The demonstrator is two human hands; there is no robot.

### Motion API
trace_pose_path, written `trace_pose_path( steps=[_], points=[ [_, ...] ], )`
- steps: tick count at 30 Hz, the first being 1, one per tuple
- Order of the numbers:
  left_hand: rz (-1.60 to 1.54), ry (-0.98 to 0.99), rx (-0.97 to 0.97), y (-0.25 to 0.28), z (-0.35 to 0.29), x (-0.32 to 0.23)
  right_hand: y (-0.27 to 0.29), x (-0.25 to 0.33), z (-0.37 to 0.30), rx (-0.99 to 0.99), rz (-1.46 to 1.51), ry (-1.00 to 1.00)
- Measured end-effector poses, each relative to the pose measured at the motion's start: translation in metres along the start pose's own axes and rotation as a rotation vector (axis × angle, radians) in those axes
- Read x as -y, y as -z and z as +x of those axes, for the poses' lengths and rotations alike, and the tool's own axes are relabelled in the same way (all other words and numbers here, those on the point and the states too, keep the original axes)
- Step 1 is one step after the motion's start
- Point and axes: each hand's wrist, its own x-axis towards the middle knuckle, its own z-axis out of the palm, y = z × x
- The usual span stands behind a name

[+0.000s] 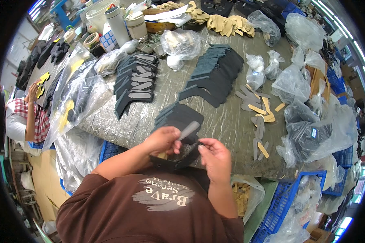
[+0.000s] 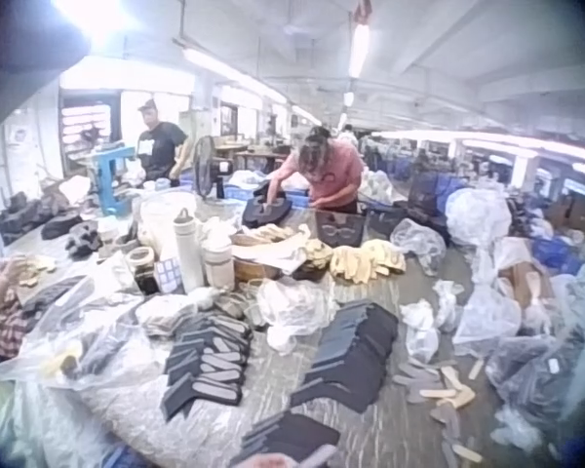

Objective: Processing and organizing shoe upper components in a factory setting.

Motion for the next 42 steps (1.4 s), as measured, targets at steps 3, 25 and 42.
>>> trace_pose_path(
  steps=[3,25,42],
  points=[
    [0.048,-0.077,-0.076,0.016,-0.007,-0.01,0.06,-0.002,-0.026,-0.2,0.143,0.017],
    [0.048,-0.307,-0.29,0.049,-0.032,0.005,0.014,-0.061,-0.001,0.067,-1.209,0.844],
    [0.871,-0.311,-0.334,0.018,-0.017,-0.018,0.015,-0.071,0.005,0.08,-1.275,0.843]
  ],
)
